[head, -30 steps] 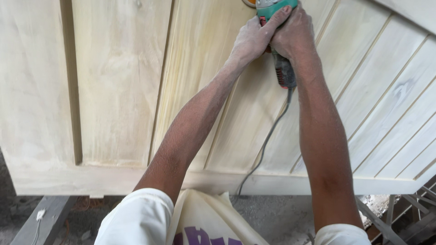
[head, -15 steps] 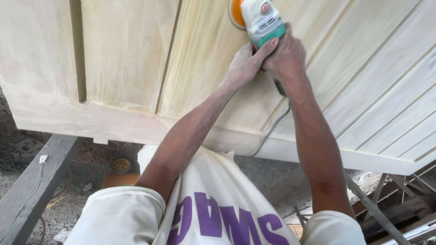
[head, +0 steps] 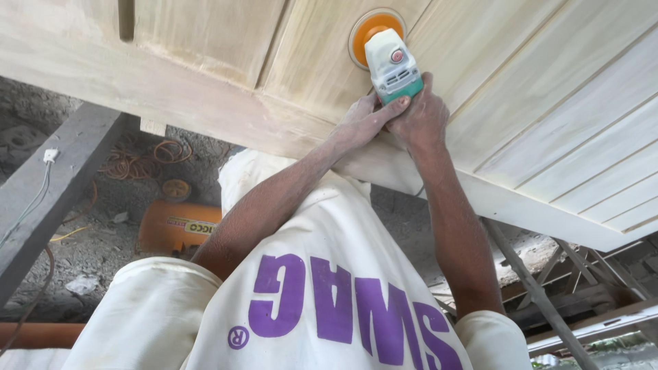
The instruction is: The person uses a handheld electric sander to smooth the surface of a large wooden door. They move the tool across the flat panels and grooves of the door, generating sawdust as they work.
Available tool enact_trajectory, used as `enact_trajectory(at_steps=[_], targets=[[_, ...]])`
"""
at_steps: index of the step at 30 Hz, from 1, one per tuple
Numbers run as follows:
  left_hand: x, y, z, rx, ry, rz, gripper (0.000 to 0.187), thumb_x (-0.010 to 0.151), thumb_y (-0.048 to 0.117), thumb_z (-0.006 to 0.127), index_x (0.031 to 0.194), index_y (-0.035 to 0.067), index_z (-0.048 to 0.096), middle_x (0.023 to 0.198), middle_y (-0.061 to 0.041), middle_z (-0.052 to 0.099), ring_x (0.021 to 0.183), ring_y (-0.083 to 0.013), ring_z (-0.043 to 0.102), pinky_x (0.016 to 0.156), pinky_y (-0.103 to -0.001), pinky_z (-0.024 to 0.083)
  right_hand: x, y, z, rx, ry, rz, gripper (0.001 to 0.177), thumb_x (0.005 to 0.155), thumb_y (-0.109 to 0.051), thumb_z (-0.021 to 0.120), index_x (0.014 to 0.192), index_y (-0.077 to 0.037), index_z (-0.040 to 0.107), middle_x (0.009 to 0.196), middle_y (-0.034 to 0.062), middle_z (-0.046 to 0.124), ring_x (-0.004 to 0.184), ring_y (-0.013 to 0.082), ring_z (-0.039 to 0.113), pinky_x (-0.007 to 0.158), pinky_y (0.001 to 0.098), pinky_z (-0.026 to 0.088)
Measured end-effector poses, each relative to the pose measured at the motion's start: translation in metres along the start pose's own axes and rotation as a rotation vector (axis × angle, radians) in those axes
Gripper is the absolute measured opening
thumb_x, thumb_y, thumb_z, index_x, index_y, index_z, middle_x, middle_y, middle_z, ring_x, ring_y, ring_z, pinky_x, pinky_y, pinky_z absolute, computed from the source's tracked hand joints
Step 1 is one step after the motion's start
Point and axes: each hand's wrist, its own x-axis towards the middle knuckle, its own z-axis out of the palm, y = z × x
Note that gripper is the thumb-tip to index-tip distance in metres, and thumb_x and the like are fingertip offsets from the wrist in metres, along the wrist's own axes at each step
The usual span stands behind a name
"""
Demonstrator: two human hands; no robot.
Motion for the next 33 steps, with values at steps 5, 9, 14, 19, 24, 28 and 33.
enact_trajectory(at_steps=[5, 9, 14, 19, 24, 28, 33], targets=[[-0.030, -0.031, -0.004, 0.001, -0.023, -0.059, 0.095, 0.083, 0.075, 0.060, 0.140, -0.001, 0.057, 0.126, -0.018, 0.072, 0.118, -0.0269, 0.070, 0.100, -0.037, 0.052, -0.037, -0.007, 0.027, 0.061, 0.007, 0.003, 0.074, 0.078, -0.047, 0.090, 0.111, 0.002, 0.045, 0.073, 0.0235, 0.068, 0.069, 0.0475, 0.070, 0.062, 0.0559, 0.056], [-0.048, -0.044, -0.012, 0.032, -0.065, -0.112, 0.093, 0.084, 0.074, 0.060, 0.140, -0.001, 0.058, 0.125, -0.018, 0.072, 0.118, -0.0273, 0.069, 0.101, -0.037, 0.051, -0.054, -0.005, 0.048, 0.031, -0.023, 0.008, 0.068, 0.078, -0.041, 0.089, 0.112, 0.001, 0.047, 0.075, 0.0234, 0.069, 0.070, 0.0479, 0.069, 0.061, 0.0577, 0.054], [-0.073, -0.052, -0.024, 0.008, -0.116, -0.146, 0.091, 0.086, 0.072, 0.059, 0.140, -0.002, 0.057, 0.127, -0.019, 0.072, 0.121, -0.0279, 0.068, 0.103, -0.038, 0.051, -0.075, -0.012, 0.066, 0.052, -0.049, 0.023, 0.061, 0.076, -0.036, 0.087, 0.109, -0.001, 0.048, 0.076, 0.0217, 0.069, 0.072, 0.0469, 0.070, 0.063, 0.0554, 0.055], [-0.081, -0.055, -0.024, -0.050, -0.129, -0.091, 0.093, 0.085, 0.073, 0.061, 0.141, -0.001, 0.053, 0.132, -0.019, 0.068, 0.126, -0.0284, 0.064, 0.106, -0.039, 0.049, -0.087, -0.014, 0.073, 0.094, -0.040, 0.041, 0.058, 0.079, -0.035, 0.086, 0.107, -0.002, 0.048, 0.076, 0.0207, 0.068, 0.072, 0.0456, 0.070, 0.062, 0.0534, 0.055], [-0.084, -0.054, -0.025, 0.124, -0.144, -0.153, 0.091, 0.085, 0.075, 0.057, 0.137, 0.000, 0.060, 0.126, -0.019, 0.072, 0.121, -0.0288, 0.068, 0.104, -0.039, 0.050, -0.095, -0.007, 0.080, 0.083, -0.056, 0.058, 0.059, 0.081, -0.038, 0.085, 0.109, -0.001, 0.048, 0.078, 0.0206, 0.068, 0.072, 0.0446, 0.070, 0.062, 0.0527, 0.055], [-0.085, -0.050, -0.025, 0.182, -0.159, -0.151, 0.093, 0.084, 0.078, 0.054, 0.135, 0.001, 0.062, 0.122, -0.018, 0.074, 0.118, -0.0293, 0.070, 0.101, -0.039, 0.051, -0.098, -0.009, 0.079, 0.091, -0.041, 0.085, 0.064, 0.082, -0.043, 0.087, 0.109, 0.000, 0.048, 0.077, 0.0214, 0.068, 0.072, 0.0449, 0.069, 0.063, 0.0539, 0.054], [-0.084, -0.055, -0.030, 0.210, -0.155, -0.179, 0.092, 0.085, 0.078, 0.054, 0.135, 0.002, 0.062, 0.123, -0.018, 0.074, 0.119, -0.0303, 0.069, 0.102, -0.039, 0.052, -0.098, -0.016, 0.078, 0.118, -0.046, 0.071, 0.063, 0.078, -0.041, 0.087, 0.109, -0.001, 0.048, 0.078, 0.0207, 0.069, 0.071, 0.0432, 0.070, 0.062, 0.0530, 0.055]])
